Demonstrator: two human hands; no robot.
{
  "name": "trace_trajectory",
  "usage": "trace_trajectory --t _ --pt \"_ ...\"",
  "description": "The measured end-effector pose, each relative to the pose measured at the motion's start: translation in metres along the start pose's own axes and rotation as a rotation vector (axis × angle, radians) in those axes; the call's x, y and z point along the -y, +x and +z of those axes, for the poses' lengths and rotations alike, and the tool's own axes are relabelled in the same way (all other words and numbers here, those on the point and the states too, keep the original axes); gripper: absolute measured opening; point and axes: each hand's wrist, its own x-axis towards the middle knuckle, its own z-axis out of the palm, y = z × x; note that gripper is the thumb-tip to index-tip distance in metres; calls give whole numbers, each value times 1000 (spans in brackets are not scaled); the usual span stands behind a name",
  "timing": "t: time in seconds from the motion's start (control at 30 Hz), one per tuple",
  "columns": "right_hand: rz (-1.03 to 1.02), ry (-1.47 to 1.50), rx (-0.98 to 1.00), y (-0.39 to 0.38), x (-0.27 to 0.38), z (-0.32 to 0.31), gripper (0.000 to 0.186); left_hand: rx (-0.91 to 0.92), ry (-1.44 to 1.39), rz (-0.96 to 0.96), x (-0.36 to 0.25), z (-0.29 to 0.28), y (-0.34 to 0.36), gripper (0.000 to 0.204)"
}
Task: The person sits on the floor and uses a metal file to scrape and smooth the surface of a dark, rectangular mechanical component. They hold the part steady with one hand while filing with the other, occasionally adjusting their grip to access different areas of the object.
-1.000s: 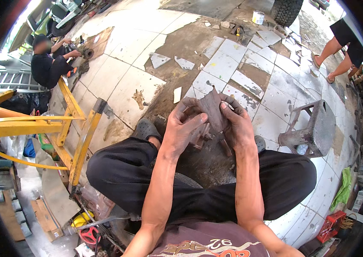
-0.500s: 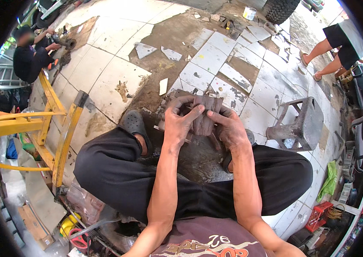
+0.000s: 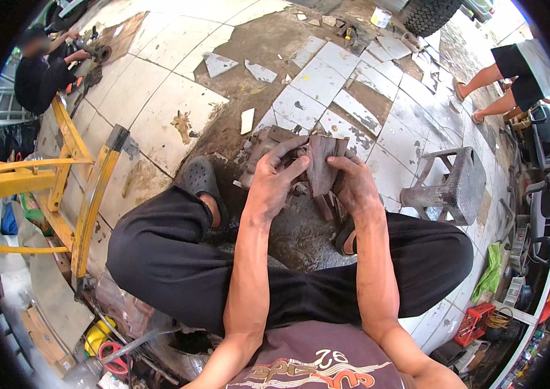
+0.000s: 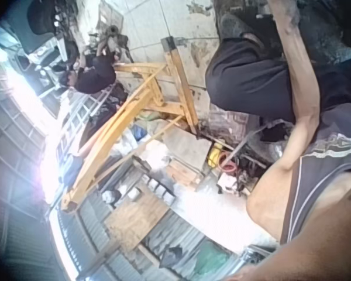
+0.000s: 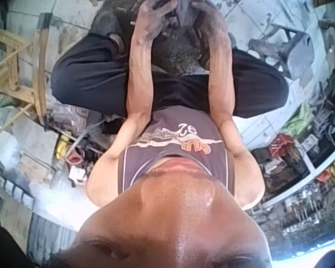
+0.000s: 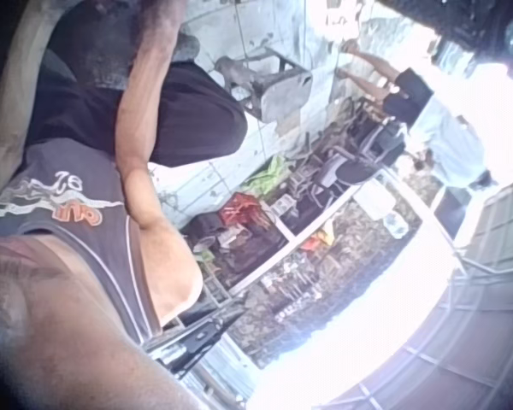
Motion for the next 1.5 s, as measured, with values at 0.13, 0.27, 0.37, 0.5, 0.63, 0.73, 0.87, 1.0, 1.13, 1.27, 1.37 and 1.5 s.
trace_trajectory --t 0.13,0.27,0.37,0.5,0.63,0.73,0.87,1.0,1.13,1.27,1.37,1.5 --pt "-22 -12 -10 0 -2 0 31 8 8 -33 1 0 -2 29" --pt "-37 -13 -16 2 -3 -6 30 104 -70 -98 4 -5 -2 27" --pt "-37 -9 -30 1 -1 -8 29 126 -232 -183 1 -4 -4 23" --pt "-35 -47 -38 0 1 -11 29 159 -67 -136 -4 5 -8 19" --pt "-63 -71 -75 0 2 -11 28 116 61 -109 1 3 -6 18" --pt "-95 -110 -65 -5 6 -6 30 61 120 -72 -1 5 -6 17" --pt "-151 -379 -46 -3 7 -13 34 47 247 36 2 3 -4 12" --pt "-209 -460 -114 -7 11 -10 38 -5 283 23 3 5 -3 11" --pt "-108 -163 21 1 10 -21 37 5 335 61 9 5 0 12" --pt "-86 -145 33 -6 14 -14 34 10 376 121 16 2 4 13" --pt "-159 -323 18 -10 15 -11 30 13 402 157 18 2 6 14" --pt "-199 -344 17 -5 11 -18 26 22 374 25 16 5 4 19"
